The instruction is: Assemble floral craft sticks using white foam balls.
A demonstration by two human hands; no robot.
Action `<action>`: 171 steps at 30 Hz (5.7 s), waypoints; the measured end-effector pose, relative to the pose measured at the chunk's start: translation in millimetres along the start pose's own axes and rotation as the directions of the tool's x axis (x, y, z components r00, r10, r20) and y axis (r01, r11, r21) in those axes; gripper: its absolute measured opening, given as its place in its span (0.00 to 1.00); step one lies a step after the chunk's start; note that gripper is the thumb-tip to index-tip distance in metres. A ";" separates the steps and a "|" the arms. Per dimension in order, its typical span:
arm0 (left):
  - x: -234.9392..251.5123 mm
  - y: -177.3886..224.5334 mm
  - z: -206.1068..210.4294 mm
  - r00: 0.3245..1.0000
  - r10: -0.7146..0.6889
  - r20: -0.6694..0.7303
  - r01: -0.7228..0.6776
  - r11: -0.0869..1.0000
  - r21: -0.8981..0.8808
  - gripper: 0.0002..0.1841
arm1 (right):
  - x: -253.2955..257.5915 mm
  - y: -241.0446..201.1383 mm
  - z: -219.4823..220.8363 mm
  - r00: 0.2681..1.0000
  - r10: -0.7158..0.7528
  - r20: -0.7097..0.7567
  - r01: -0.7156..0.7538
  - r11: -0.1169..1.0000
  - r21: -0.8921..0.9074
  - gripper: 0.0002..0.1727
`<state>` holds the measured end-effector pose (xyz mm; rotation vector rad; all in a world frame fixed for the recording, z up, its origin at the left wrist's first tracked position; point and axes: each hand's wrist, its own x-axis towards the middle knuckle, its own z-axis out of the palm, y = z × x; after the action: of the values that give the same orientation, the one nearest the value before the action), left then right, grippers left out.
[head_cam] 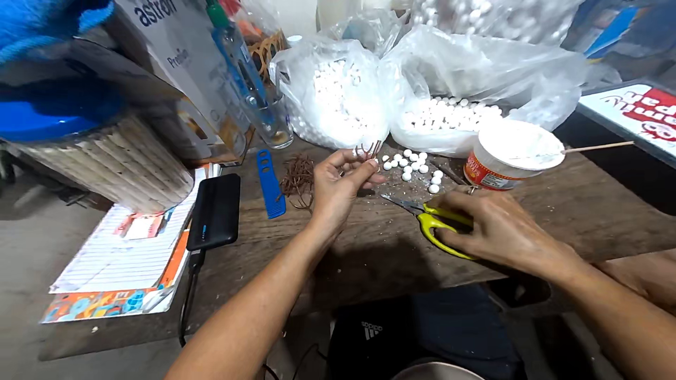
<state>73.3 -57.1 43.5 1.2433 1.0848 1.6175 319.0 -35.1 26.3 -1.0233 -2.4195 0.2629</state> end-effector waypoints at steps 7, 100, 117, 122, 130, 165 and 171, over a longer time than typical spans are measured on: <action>-4.8 -2.1 -7.3 0.999 0.008 -0.033 -0.006 0.998 0.063 0.07 | 4.4 -4.2 3.2 0.946 0.130 -0.297 0.063 0.825 0.562 0.28; -8.2 -0.6 -0.9 0.968 -0.247 0.042 0.250 0.950 -0.186 0.10 | 14.0 -11.6 13.9 0.981 0.196 0.012 -0.137 0.642 0.754 0.18; -7.0 -1.4 -5.1 0.990 -0.133 0.038 0.136 0.986 -0.093 0.12 | 26.2 -2.3 -2.6 0.993 0.089 0.077 -0.117 0.698 0.706 0.26; -8.4 -1.3 -5.4 0.991 -0.121 0.060 0.126 0.989 -0.083 0.11 | 30.0 1.0 -9.1 0.994 0.057 0.089 -0.104 0.681 0.725 0.24; -8.7 -2.4 -5.5 0.991 -0.124 0.058 0.128 0.990 -0.063 0.10 | 24.5 1.9 -2.5 0.988 0.071 0.134 -0.149 0.625 0.766 0.25; -8.2 -2.1 -3.5 0.981 -0.191 -0.011 0.190 0.980 -0.056 0.09 | 21.5 -4.6 10.0 0.988 0.126 0.093 -0.151 0.605 0.782 0.15; -8.2 -1.1 -1.9 0.981 -0.186 -0.051 0.181 0.980 -0.086 0.10 | 20.1 -8.3 11.4 0.984 0.138 0.114 -0.177 0.665 0.726 0.24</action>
<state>73.1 -64.7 39.8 1.0170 1.1244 1.5499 296.1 -26.3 26.9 -0.8240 -1.9323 1.2295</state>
